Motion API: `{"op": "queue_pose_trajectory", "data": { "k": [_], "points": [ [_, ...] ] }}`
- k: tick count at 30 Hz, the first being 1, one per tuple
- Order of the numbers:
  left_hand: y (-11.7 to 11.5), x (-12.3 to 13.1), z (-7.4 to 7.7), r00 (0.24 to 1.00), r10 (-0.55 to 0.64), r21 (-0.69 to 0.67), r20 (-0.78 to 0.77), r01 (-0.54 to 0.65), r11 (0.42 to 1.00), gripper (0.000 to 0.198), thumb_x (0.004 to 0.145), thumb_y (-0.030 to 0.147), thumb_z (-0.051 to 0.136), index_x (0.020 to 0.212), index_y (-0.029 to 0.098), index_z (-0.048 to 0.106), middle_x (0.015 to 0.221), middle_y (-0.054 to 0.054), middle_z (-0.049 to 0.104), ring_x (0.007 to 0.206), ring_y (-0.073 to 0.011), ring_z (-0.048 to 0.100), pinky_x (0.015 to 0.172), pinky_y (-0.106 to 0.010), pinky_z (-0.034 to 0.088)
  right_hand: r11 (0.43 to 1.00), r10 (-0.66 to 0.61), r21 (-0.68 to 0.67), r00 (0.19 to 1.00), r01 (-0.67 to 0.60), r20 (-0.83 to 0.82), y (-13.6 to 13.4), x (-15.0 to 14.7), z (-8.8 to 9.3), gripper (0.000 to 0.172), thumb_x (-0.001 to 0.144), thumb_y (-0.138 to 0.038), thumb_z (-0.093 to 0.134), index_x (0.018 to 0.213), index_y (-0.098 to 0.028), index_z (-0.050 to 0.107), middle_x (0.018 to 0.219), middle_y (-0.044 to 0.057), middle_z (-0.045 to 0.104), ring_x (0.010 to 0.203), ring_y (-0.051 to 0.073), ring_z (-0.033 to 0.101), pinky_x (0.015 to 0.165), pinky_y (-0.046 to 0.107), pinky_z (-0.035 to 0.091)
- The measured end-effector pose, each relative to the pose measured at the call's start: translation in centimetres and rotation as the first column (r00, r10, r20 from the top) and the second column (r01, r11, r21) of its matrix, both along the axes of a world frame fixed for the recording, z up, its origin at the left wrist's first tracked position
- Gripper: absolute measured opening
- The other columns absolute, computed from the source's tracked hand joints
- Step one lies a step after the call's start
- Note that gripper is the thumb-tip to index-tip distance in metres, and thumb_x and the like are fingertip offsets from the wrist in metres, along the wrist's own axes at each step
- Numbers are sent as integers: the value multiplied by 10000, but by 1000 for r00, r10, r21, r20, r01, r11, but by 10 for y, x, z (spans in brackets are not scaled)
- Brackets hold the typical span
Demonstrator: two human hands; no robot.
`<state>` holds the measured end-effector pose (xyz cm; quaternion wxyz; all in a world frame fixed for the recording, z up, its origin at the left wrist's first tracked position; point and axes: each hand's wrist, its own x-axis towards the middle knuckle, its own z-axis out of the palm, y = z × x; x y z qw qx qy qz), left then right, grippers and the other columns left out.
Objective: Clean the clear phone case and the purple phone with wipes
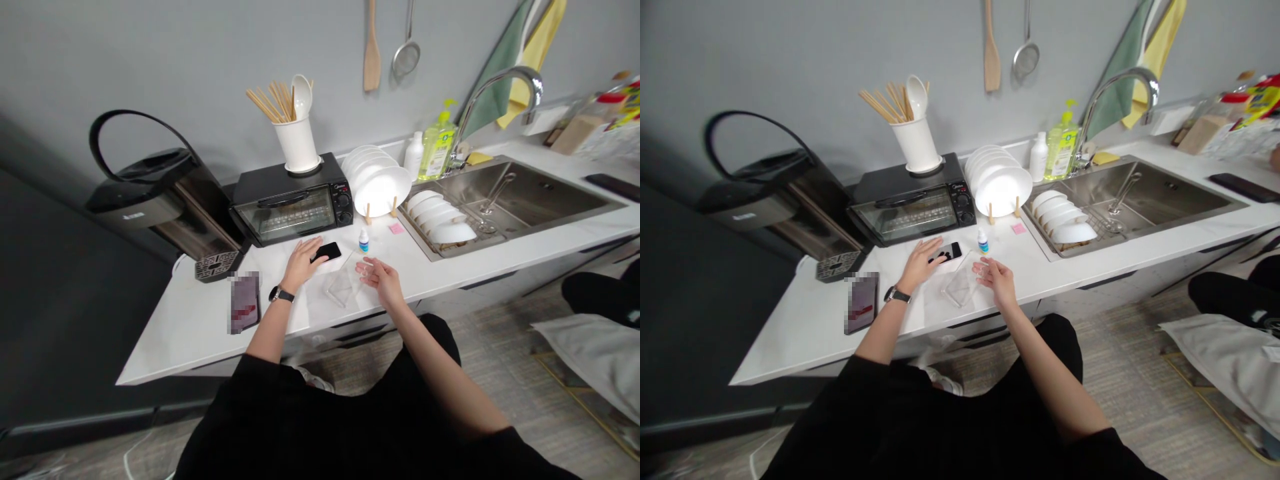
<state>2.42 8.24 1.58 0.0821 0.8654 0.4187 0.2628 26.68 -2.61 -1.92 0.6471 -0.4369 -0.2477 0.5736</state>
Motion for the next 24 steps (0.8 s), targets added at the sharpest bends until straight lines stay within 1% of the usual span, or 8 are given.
{"op": "queue_pose_trajectory", "data": {
  "k": [3, 6, 10, 12, 14, 16, 20, 24],
  "points": [
    [-54, 8, 15, 994, 2, -33, 114, 1, 999, 673, 1012, 496, 563, 1618, 270, 378, 1631, -125, 469, 1432, -265, 546, 1201, -464, 441, 999, -34, -13, 999, 33, -43, -7, -11, 3, 512, 801, -656, 768, 1067, -220, 737, 1129, 136, 807, 1116, 309, 761, 804, 371, 626],
    [-112, 13, 16, 999, 27, -35, -23, -28, 999, 1060, 828, 612, 774, 1677, 326, 209, 1687, -121, 364, 1468, -348, 490, 1180, -494, 467, 1000, -31, -6, 995, 30, -97, -19, -39, 9, 508, 809, -658, 763, 1082, -231, 734, 1177, 129, 796, 1159, 302, 743, 850, 370, 615],
    [-152, -2, 0, 971, 241, -19, -3, -241, 970, 839, 943, 471, 682, 1655, 316, 265, 1524, -128, 527, 1372, -311, 574, 1099, -448, 540, 987, 156, 60, 986, -152, -66, -31, -73, 15, 533, 870, -713, 673, 1152, -265, 734, 1278, 110, 760, 1214, 302, 711, 920, 405, 594],
    [-161, -20, -8, 943, 332, -33, 32, -331, 943, 774, 964, 441, 654, 1639, 319, 296, 1473, -118, 559, 1344, -300, 599, 1076, -432, 557, 976, 186, 90, 973, -199, 136, -29, -72, 14, 533, 923, -728, 585, 1168, -282, 743, 1296, 98, 749, 1188, 307, 713, 955, 437, 575],
    [-169, -40, -14, 910, 413, -5, 38, -413, 911, 751, 959, 450, 660, 1622, 336, 326, 1466, -114, 566, 1334, -319, 608, 1092, -464, 547, 974, 90, 138, 867, -180, 491, -23, -59, 10, 465, 973, -668, 546, 1155, -296, 758, 1266, 91, 749, 1151, 309, 704, 1015, 465, 532],
    [-178, -56, -19, 891, 451, 19, 43, -452, 892, 790, 936, 484, 688, 1622, 345, 322, 1451, -110, 588, 1311, -336, 624, 1081, -473, 555, 965, -51, 195, 604, -176, 795, -14, -44, 5, 377, 982, -558, 584, 1187, -292, 755, 1265, 104, 728, 1166, 325, 663, 1061, 482, 486],
    [-191, -69, -25, 882, 471, 51, -19, -469, 881, 784, 927, 494, 705, 1606, 315, 356, 1456, -114, 607, 1298, -346, 626, 1066, -478, 560, 952, -144, 187, 187, -242, 972, -1, -33, -5, 316, 902, -392, 696, 1164, -223, 748, 1269, 154, 679, 1162, 352, 596, 1037, 497, 474],
    [-190, -71, -24, 890, 445, 45, -96, -443, 896, 697, 931, 470, 713, 1544, 254, 464, 1460, -111, 617, 1310, -331, 606, 1110, -462, 527, 965, -49, 135, 349, -226, 936, 3, -30, -6, 125, 844, -334, 685, 796, -220, 700, 1017, 103, 701, 980, 282, 609, 923, 421, 489]
  ]
}}
